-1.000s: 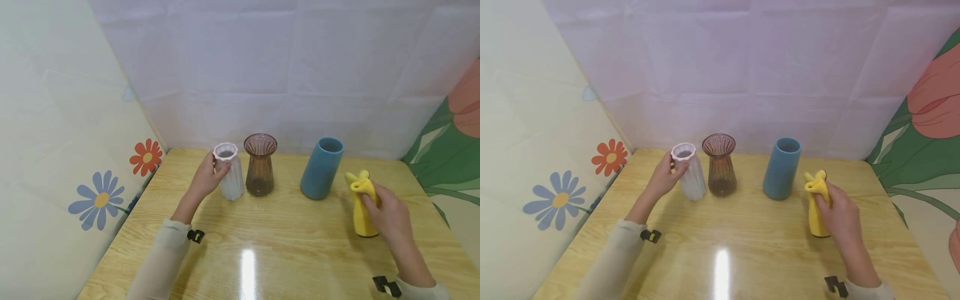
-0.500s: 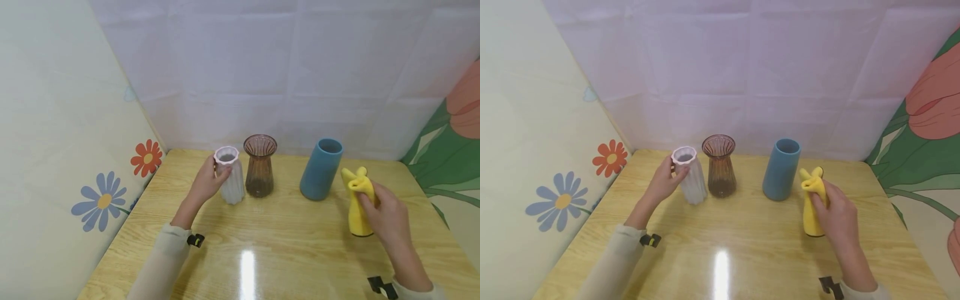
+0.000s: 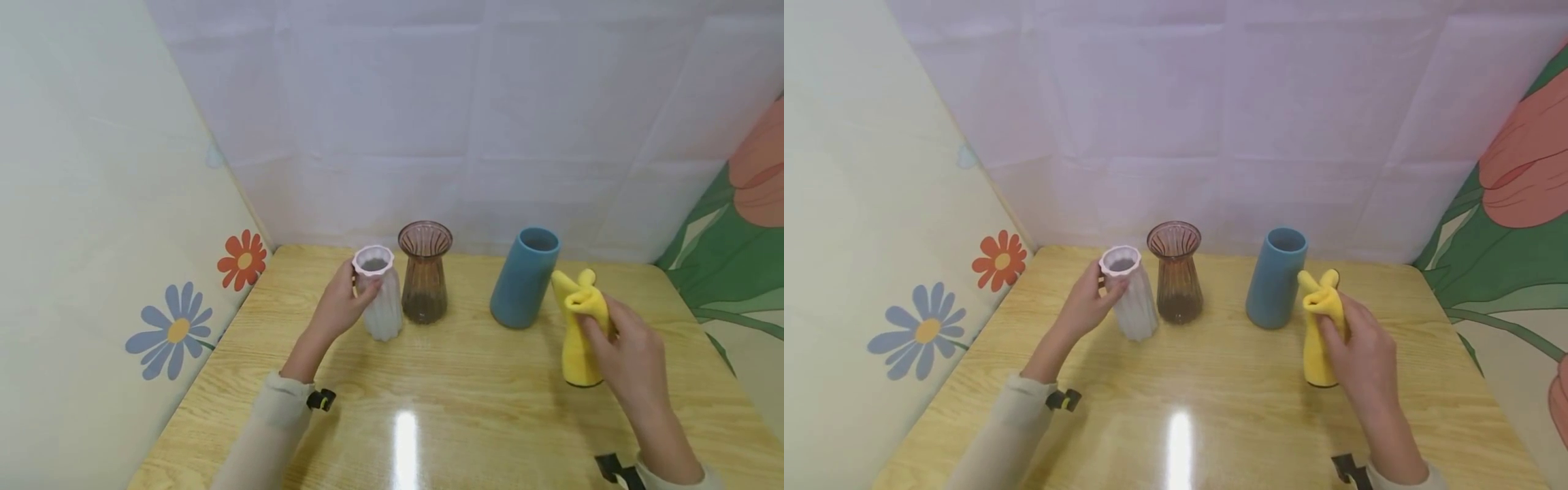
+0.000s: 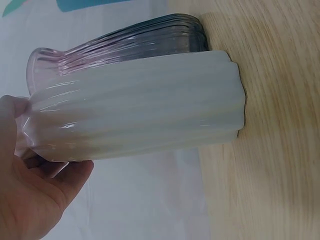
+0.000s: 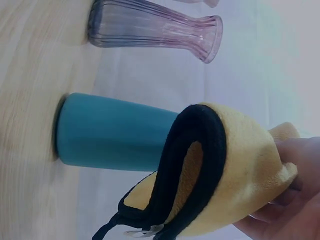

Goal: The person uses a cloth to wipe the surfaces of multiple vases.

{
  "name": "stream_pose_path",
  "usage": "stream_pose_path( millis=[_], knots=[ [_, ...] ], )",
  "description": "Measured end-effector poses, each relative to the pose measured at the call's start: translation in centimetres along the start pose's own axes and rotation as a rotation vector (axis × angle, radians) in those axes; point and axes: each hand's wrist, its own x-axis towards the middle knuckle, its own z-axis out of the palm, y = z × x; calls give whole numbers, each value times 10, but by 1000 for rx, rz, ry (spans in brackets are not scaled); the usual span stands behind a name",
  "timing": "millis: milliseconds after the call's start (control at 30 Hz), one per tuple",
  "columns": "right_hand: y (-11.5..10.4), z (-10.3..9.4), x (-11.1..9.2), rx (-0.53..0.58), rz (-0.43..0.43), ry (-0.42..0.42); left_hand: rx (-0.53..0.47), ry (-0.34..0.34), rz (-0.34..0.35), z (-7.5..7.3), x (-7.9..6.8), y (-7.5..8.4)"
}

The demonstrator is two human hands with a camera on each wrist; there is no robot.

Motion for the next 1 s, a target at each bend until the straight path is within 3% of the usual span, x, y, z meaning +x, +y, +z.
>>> stream_pose_path(
  millis=[533,1000],
  knots=[
    [-19,-5,-5,61,3,18,-4,-16,26,7,-9,8],
    [-32,3,-6,92,-22,45,-24,-37,38,16,-17,16]
  ],
)
